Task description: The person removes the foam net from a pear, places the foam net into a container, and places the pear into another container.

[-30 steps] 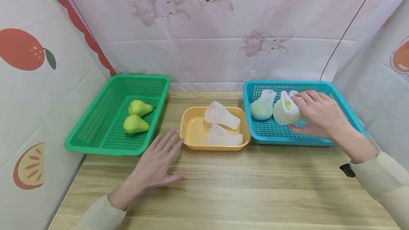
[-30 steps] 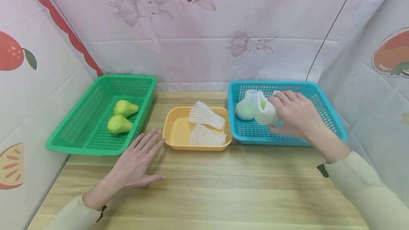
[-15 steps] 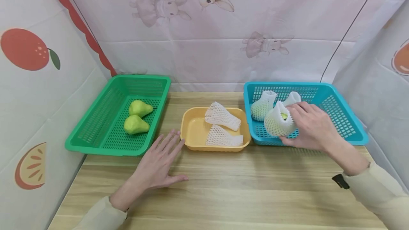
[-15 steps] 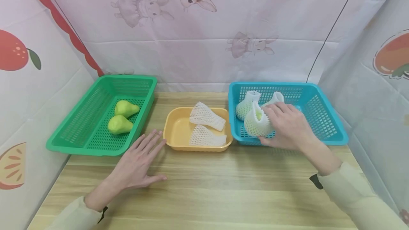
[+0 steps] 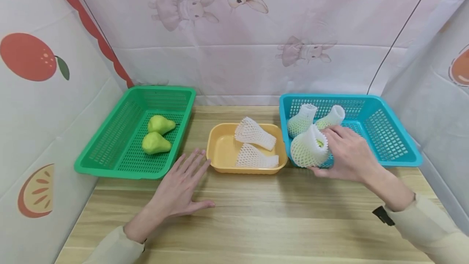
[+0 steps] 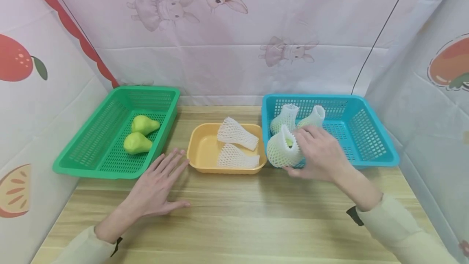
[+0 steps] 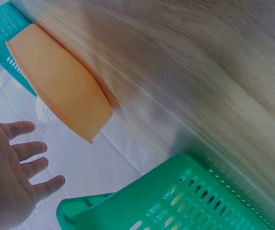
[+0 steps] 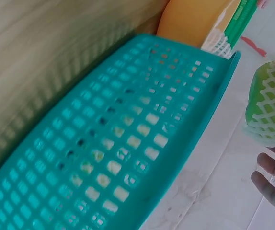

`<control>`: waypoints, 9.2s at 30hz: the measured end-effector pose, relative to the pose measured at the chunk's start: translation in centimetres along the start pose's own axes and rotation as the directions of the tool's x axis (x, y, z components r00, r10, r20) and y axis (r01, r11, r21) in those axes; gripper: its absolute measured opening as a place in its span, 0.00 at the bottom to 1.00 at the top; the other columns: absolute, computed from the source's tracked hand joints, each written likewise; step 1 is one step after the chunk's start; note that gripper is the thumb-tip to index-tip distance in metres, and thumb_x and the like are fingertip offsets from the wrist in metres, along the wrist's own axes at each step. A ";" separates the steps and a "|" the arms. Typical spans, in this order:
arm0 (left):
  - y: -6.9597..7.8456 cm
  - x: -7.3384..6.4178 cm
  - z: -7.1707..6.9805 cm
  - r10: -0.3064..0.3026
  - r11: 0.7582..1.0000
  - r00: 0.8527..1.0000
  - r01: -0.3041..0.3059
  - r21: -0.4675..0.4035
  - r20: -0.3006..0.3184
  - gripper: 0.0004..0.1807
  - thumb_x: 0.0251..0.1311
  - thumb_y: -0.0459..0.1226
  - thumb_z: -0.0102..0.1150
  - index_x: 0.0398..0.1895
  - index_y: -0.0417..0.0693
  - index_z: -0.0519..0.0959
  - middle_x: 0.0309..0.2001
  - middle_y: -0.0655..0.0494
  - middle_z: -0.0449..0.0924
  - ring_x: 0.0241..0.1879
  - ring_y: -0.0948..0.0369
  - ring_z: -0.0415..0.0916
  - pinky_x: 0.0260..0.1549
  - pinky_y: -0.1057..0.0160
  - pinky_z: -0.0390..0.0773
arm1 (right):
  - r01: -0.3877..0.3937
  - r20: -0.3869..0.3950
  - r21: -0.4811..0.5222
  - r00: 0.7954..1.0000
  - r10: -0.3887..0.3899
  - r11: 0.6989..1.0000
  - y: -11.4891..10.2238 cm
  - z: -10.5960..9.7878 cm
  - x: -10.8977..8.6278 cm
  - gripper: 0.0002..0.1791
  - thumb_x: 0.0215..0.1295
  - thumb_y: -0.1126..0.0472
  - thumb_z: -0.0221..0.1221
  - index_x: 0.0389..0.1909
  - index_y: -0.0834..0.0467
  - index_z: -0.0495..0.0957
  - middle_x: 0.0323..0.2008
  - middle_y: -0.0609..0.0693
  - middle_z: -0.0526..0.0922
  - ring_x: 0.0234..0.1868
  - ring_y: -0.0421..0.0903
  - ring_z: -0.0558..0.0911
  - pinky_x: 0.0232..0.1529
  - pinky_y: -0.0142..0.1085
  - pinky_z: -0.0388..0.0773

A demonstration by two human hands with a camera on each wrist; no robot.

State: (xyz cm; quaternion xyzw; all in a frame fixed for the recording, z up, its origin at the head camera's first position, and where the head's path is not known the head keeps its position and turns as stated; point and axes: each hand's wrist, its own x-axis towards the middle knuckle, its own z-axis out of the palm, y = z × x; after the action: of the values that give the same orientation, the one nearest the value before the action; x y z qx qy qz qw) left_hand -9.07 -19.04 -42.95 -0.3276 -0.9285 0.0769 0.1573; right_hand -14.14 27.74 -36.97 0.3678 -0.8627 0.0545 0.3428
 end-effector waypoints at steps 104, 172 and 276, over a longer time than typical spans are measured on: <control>0.6 -0.2 0.4 0.020 1.000 1.000 -0.020 0.007 0.000 0.63 0.57 0.84 0.37 0.78 0.44 0.69 0.80 0.42 0.64 0.82 0.46 0.60 0.78 0.42 0.67 | 0.060 0.404 0.260 0.900 -0.165 0.964 -11.5 7.0 -3.2 0.48 0.43 0.29 0.76 0.59 0.57 0.78 0.51 0.49 0.87 0.53 0.47 0.85 0.56 0.49 0.87; 4.3 4.7 -0.7 0.166 0.982 0.961 -0.180 -0.047 -0.223 0.63 0.45 0.80 0.63 0.76 0.46 0.70 0.75 0.46 0.74 0.73 0.48 0.74 0.72 0.49 0.76 | 0.069 -0.031 0.403 0.998 -0.061 0.913 -11.6 7.4 1.1 0.47 0.30 0.44 0.86 0.56 0.55 0.80 0.56 0.47 0.87 0.52 0.45 0.85 0.51 0.37 0.86; 6.0 6.1 -0.5 0.271 0.961 0.881 -0.220 0.169 -0.388 0.40 0.43 0.59 0.73 0.57 0.46 0.82 0.51 0.54 0.88 0.51 0.56 0.84 0.55 0.56 0.85 | -0.157 0.383 0.247 0.922 0.053 0.956 -11.9 4.0 4.1 0.55 0.44 0.24 0.74 0.70 0.50 0.75 0.52 0.49 0.90 0.51 0.49 0.88 0.45 0.43 0.87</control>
State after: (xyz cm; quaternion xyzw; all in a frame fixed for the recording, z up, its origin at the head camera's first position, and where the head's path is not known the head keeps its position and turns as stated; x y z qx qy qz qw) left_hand -9.89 -10.53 -42.45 -0.4414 -0.8198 0.0821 0.3555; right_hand -10.39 15.30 -39.36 0.3680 -0.9147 0.1208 0.1153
